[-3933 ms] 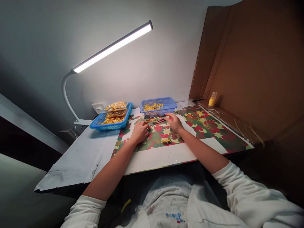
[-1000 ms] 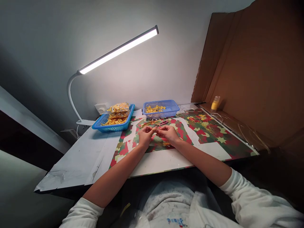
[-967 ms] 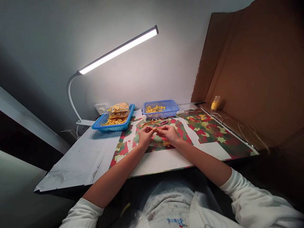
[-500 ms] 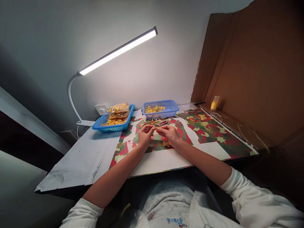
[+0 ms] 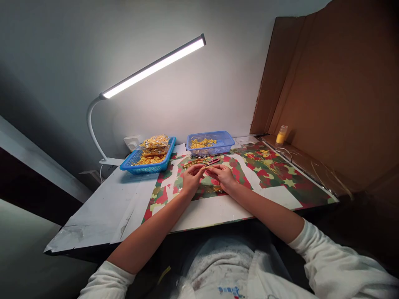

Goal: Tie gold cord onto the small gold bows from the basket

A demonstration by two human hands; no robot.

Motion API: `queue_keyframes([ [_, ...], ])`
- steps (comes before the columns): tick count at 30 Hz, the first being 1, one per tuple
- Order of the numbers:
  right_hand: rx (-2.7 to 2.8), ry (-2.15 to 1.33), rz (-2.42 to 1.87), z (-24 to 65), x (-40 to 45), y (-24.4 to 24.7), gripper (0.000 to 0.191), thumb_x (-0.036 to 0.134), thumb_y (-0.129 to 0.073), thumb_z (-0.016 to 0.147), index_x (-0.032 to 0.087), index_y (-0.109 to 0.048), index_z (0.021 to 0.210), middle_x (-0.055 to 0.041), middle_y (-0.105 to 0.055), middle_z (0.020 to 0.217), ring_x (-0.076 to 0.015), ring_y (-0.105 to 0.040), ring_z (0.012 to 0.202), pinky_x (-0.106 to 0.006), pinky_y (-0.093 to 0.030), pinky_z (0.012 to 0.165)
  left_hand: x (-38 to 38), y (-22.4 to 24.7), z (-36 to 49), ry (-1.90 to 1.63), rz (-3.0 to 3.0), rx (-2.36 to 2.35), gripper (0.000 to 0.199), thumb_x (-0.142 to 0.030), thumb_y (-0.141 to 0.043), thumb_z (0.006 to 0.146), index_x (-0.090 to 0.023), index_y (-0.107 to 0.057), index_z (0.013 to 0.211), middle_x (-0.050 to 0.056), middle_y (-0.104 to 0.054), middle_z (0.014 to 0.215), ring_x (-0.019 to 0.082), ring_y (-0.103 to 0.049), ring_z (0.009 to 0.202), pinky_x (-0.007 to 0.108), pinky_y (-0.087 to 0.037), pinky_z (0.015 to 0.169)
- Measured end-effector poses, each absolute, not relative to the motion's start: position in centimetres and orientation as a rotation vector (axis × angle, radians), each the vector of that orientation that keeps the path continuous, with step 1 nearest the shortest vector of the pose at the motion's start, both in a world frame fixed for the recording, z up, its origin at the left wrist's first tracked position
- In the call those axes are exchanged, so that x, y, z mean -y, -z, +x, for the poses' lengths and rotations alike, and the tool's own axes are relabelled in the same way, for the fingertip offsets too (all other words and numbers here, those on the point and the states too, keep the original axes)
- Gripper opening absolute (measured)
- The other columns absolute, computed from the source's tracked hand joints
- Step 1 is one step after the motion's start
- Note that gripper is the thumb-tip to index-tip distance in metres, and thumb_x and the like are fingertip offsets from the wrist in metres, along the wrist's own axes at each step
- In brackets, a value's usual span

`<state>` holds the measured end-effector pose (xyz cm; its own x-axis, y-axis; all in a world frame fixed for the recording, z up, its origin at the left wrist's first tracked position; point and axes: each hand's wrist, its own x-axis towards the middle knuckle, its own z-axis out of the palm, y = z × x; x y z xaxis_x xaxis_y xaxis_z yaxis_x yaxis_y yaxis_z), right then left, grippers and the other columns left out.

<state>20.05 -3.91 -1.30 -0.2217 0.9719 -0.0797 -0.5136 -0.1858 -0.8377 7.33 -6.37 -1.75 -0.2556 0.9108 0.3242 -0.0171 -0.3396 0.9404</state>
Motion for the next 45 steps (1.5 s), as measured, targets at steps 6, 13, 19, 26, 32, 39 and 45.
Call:
queue_keyframes([
  [6, 0.84, -1.679, -0.767, 20.11, 4.21, 0.96, 0.029, 0.026, -0.089, 0.046, 0.017, -0.064, 0.059, 0.0005, -0.068, 0.062, -0.0129, -0.067, 0.067, -0.03, -0.056, 0.083, 6.37, 1.77, 7.26, -1.716, 1.25, -1.197, 0.031, -0.04, -0.078, 0.063, -0.016, -0.073, 0.082, 0.004, -0.071, 0.073, 0.012, -0.059, 0.056, 0.023, -0.045, 0.048],
  [13, 0.823, -1.748, -0.795, 20.02, 4.25, 0.85, 0.025, 0.021, -0.087, 0.051, 0.017, -0.063, 0.059, -0.0013, -0.071, 0.065, -0.0126, -0.068, 0.069, -0.029, -0.056, 0.083, 6.19, 2.08, 7.11, -1.745, 1.168, -1.2, 0.033, -0.04, -0.078, 0.063, -0.016, -0.073, 0.084, 0.004, -0.071, 0.074, 0.01, -0.057, 0.054, 0.023, -0.045, 0.049],
  [19, 0.804, -1.721, -0.795, 19.81, 4.39, 0.63, 0.027, 0.021, -0.087, 0.05, 0.017, -0.062, 0.059, -0.0009, -0.07, 0.063, -0.0123, -0.067, 0.065, -0.027, -0.057, 0.078, 6.17, 2.06, 7.23, -1.732, 1.219, -1.187, 0.033, -0.042, -0.079, 0.061, -0.017, -0.072, 0.082, 0.005, -0.072, 0.082, 0.012, -0.059, 0.06, 0.025, -0.047, 0.055],
  [26, 0.815, -1.61, -0.771, 19.84, 3.98, 1.04, 0.03, 0.025, -0.087, 0.045, 0.018, -0.06, 0.056, 0.0005, -0.067, 0.06, -0.0126, -0.065, 0.063, -0.03, -0.057, 0.076, 6.35, 2.13, 7.12, -1.709, 1.419, -1.307, 0.023, -0.038, -0.072, 0.069, -0.019, -0.072, 0.082, 0.005, -0.072, 0.084, 0.015, -0.061, 0.071, 0.025, -0.045, 0.058],
  [32, 1.066, -1.341, -0.783, 20.08, 3.66, 1.16, 0.027, 0.035, -0.082, 0.051, 0.018, -0.063, 0.059, -0.0017, -0.067, 0.062, -0.0154, -0.063, 0.061, -0.033, -0.055, 0.068, 6.68, 1.96, 7.01, -1.71, 1.726, -1.438, 0.014, -0.033, -0.068, 0.073, -0.02, -0.07, 0.069, 0.007, -0.072, 0.088, 0.019, -0.06, 0.079, 0.026, -0.043, 0.059],
  [39, 1.243, -1.153, -0.752, 20.42, 4.2, 1.13, 0.025, 0.041, -0.079, 0.059, 0.021, -0.065, 0.061, -0.0035, -0.068, 0.065, -0.0184, -0.063, 0.064, -0.034, -0.052, 0.065, 7.13, 1.57, 7.18, -1.743, 1.883, -1.462, 0.019, -0.037, -0.066, 0.079, -0.02, -0.07, 0.069, 0.008, -0.07, 0.088, 0.022, -0.062, 0.089, 0.03, -0.043, 0.066],
  [45, 1.248, -1.163, -0.738, 20.58, 4.61, 0.84, 0.025, 0.044, -0.078, 0.059, 0.021, -0.068, 0.062, -0.0039, -0.07, 0.067, -0.0194, -0.064, 0.067, -0.033, -0.053, 0.066, 7.05, 1.69, 7.08, -1.757, 1.893, -1.454, 0.02, -0.036, -0.064, 0.081, -0.021, -0.073, 0.072, 0.008, -0.07, 0.087, 0.022, -0.062, 0.088, 0.031, -0.044, 0.066],
])
